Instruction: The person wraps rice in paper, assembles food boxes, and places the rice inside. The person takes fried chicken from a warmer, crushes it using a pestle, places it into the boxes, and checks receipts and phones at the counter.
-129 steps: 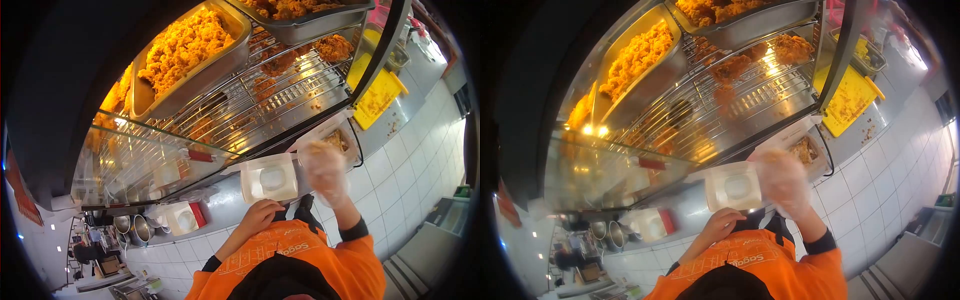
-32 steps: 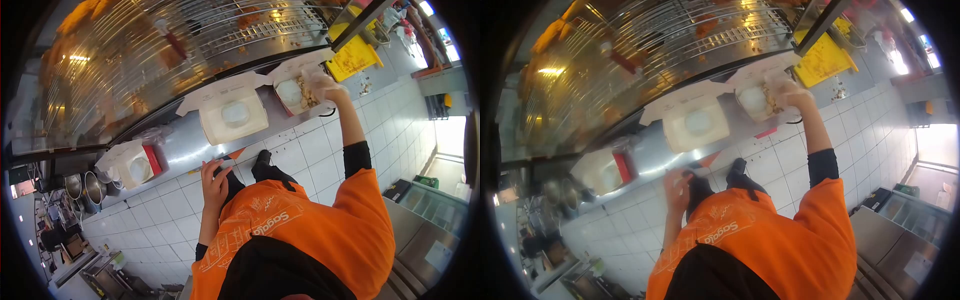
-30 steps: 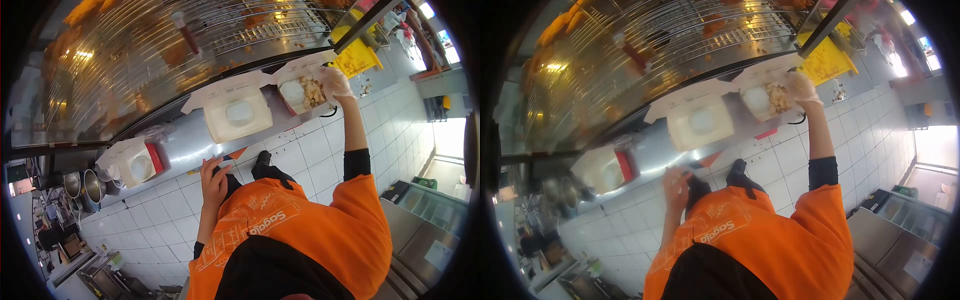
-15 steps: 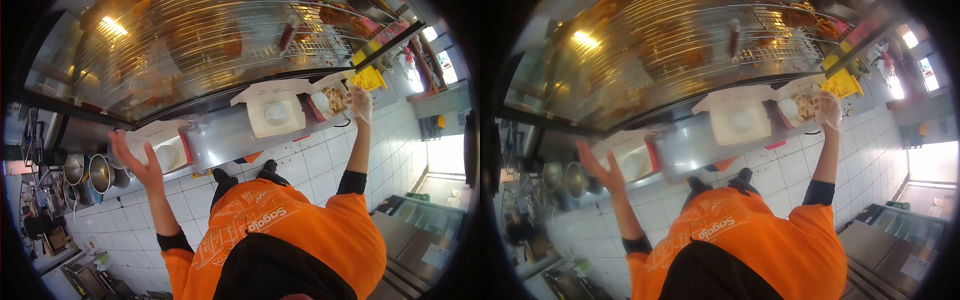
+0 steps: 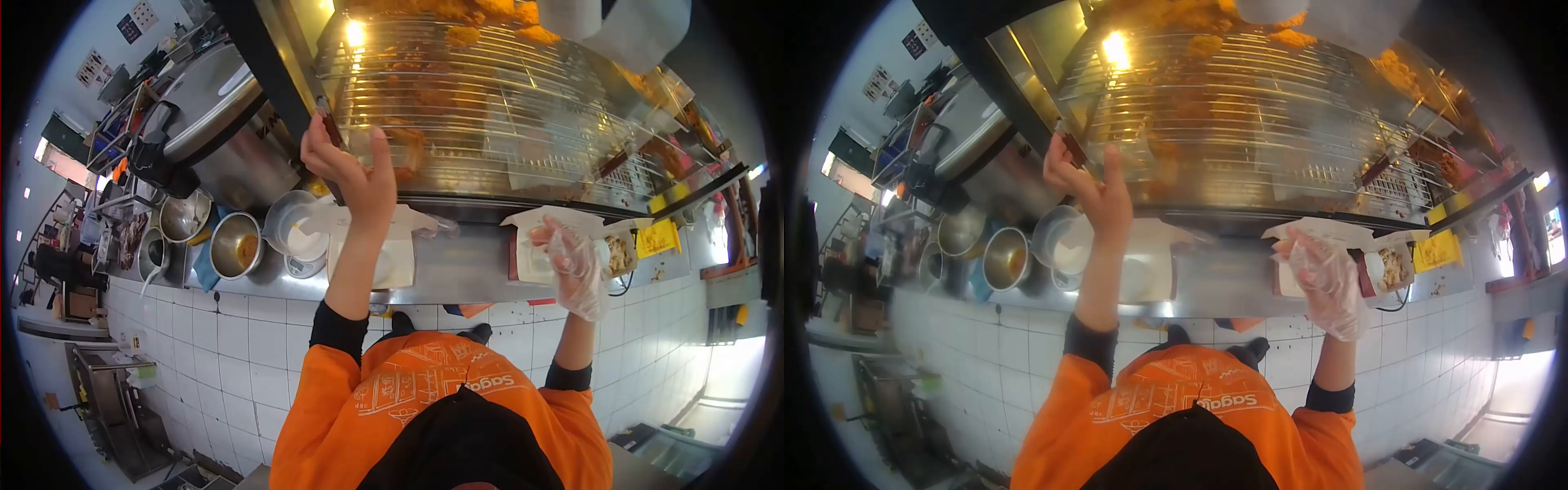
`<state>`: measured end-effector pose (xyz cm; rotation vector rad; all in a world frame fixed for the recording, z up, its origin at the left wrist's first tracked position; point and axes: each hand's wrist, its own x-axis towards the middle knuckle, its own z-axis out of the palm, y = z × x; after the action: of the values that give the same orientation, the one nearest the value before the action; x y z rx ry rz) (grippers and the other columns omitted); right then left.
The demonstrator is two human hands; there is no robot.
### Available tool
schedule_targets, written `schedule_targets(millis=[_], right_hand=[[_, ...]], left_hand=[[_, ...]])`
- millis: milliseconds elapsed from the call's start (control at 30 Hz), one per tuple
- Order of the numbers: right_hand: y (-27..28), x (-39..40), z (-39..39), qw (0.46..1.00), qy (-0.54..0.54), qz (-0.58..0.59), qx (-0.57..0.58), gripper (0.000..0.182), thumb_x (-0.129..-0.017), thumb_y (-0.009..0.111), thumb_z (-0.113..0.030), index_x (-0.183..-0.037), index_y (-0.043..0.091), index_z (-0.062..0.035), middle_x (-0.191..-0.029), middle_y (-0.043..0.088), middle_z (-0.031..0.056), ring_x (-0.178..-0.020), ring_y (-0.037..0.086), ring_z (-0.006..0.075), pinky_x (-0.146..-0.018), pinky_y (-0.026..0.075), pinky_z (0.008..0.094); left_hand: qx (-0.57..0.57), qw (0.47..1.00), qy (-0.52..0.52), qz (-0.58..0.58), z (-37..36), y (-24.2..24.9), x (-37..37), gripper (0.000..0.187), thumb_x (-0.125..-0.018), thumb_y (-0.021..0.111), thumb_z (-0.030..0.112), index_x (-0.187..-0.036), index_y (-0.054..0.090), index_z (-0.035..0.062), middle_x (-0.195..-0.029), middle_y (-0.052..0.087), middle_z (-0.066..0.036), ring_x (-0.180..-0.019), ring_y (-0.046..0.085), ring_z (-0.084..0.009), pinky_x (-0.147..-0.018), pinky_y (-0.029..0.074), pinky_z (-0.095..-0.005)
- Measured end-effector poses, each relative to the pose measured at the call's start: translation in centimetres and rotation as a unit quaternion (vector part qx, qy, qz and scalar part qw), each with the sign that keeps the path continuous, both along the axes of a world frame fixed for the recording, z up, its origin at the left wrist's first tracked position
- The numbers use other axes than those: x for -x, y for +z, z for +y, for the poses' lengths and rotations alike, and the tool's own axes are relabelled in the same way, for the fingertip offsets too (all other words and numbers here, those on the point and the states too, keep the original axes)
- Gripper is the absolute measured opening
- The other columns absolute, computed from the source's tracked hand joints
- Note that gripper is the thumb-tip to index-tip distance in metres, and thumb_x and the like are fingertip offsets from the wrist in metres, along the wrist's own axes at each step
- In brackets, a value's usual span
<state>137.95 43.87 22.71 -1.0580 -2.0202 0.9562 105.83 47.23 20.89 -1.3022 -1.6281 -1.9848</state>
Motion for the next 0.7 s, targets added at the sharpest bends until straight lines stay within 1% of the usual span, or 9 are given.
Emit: schedule_targets(millis=[67, 133, 167, 233, 267, 333, 400, 500, 700], right_hand=[[-4.0, 2.0, 0.3, 0.998, -0.009, 0.013, 0.055, 0.059, -0.094, 0.054, -0.046, -0.138, 0.051, -0.0072, -0.107, 0.07, 0.009, -0.094, 0.066, 0.0208, -0.082, 0.051, 0.0324], [-8.3, 4.1, 0.9, 0.994, 0.026, -0.069, 0.081, 0.049, -0.093, 0.056, -0.034, -0.135, 0.055, -0.0092, -0.108, 0.07, 0.0074, -0.093, 0.065, 0.0223, -0.08, 0.051, 0.0343], [-10.1, 5.2, 1.2, 0.983, 0.065, -0.155, 0.078, 0.045, -0.092, 0.056, -0.029, -0.132, 0.057, -0.0102, -0.11, 0.069, 0.007, -0.093, 0.065, 0.0228, -0.079, 0.051, 0.0349], [-11.8, 7.9, 1.5, 0.976, 0.144, -0.162, -0.025, 0.039, -0.09, 0.057, -0.021, -0.128, 0.059, -0.0115, -0.116, 0.066, 0.0072, -0.095, 0.063, 0.0236, -0.078, 0.05, 0.0358], [-11.8, 9.5, 2.0, 0.972, 0.182, -0.084, -0.123, 0.038, -0.09, 0.057, -0.02, -0.127, 0.06, -0.0118, -0.12, 0.063, 0.008, -0.097, 0.061, 0.024, -0.079, 0.049, 0.036], [-13.1, 11.6, 3.3, 0.963, 0.226, 0.05, -0.139, 0.037, -0.091, 0.058, -0.017, -0.127, 0.059, -0.0107, -0.123, 0.06, 0.0086, -0.102, 0.059, 0.0254, -0.085, 0.047, 0.0372], [-13.1, 13.6, 4.6, 0.962, 0.187, 0.08, -0.184, 0.037, -0.091, 0.059, -0.018, -0.127, 0.058, -0.0107, -0.124, 0.059, 0.0089, -0.105, 0.058, 0.0263, -0.088, 0.046, 0.0384], [-11.7, 16.3, 6.8, 0.947, 0.05, -0.064, -0.312, 0.039, -0.091, 0.059, -0.02, -0.128, 0.058, -0.0107, -0.125, 0.058, 0.0092, -0.109, 0.056, 0.0277, -0.091, 0.044, 0.0403], [-8.0, 19.4, 11.2, 0.846, -0.15, -0.25, -0.445, 0.041, -0.091, 0.061, -0.023, -0.129, 0.056, -0.0107, -0.127, 0.055, 0.0099, -0.117, 0.052, 0.0305, -0.099, 0.04, 0.0439]], left_hand=[[0.03, 1.0, -0.008, 0.001, -0.5, 0.3, 0.0, 0.07, -0.086, 0.068, 0.017, -0.14, 0.028, -0.0023, -0.133, 0.027, -0.018, -0.122, 0.03, -0.0307, -0.105, 0.028, -0.0413], [0.041, 0.999, -0.027, -0.024, -1.0, 0.6, -0.6, 0.071, -0.08, 0.068, 0.015, -0.138, 0.03, -0.0024, -0.13, 0.031, -0.017, -0.119, 0.03, -0.0294, -0.103, 0.026, -0.0413], [0.049, 0.997, -0.048, -0.018, -1.3, 1.0, -1.0, 0.072, -0.08, 0.068, 0.016, -0.138, 0.029, -0.0024, -0.13, 0.031, -0.017, -0.118, 0.03, -0.03, -0.102, 0.025, -0.0417], [0.067, 0.994, -0.091, -0.007, -1.8, 1.6, -1.7, 0.074, -0.079, 0.067, 0.018, -0.138, 0.029, -0.0025, -0.128, 0.033, -0.018, -0.118, 0.03, -0.031, -0.102, 0.025, -0.0425], [0.072, 0.99, -0.123, -0.013, -1.6, 1.5, -2.3, 0.079, -0.075, 0.068, 0.022, -0.139, 0.028, -0.0028, -0.129, 0.034, -0.019, -0.12, 0.03, -0.0342, -0.103, 0.024, -0.0446], [0.088, 0.984, -0.154, 0.009, -1.4, 1.3, -3.8, 0.082, -0.074, 0.069, 0.024, -0.139, 0.027, -0.0023, -0.132, 0.034, -0.02, -0.123, 0.03, -0.036, -0.104, 0.024, -0.0457], [0.083, 0.978, -0.19, 0.034, -1.2, 1.6, -5.5, 0.087, -0.071, 0.07, 0.026, -0.141, 0.026, -0.002, -0.134, 0.034, -0.022, -0.125, 0.031, -0.0384, -0.104, 0.024, -0.0481], [0.084, 0.953, -0.287, 0.053, -0.7, 1.7, -8.3, 0.092, -0.071, 0.07, 0.027, -0.144, 0.023, -0.0022, -0.136, 0.035, -0.024, -0.123, 0.033, -0.0406, -0.104, 0.025, -0.0515], [0.09, 0.873, -0.464, 0.118, -4.1, 0.2, -9.2, 0.086, -0.079, 0.067, 0.022, -0.15, 0.023, 0.0027, -0.142, 0.038, -0.02, -0.131, 0.031, -0.0406, -0.109, 0.023, -0.0511]])
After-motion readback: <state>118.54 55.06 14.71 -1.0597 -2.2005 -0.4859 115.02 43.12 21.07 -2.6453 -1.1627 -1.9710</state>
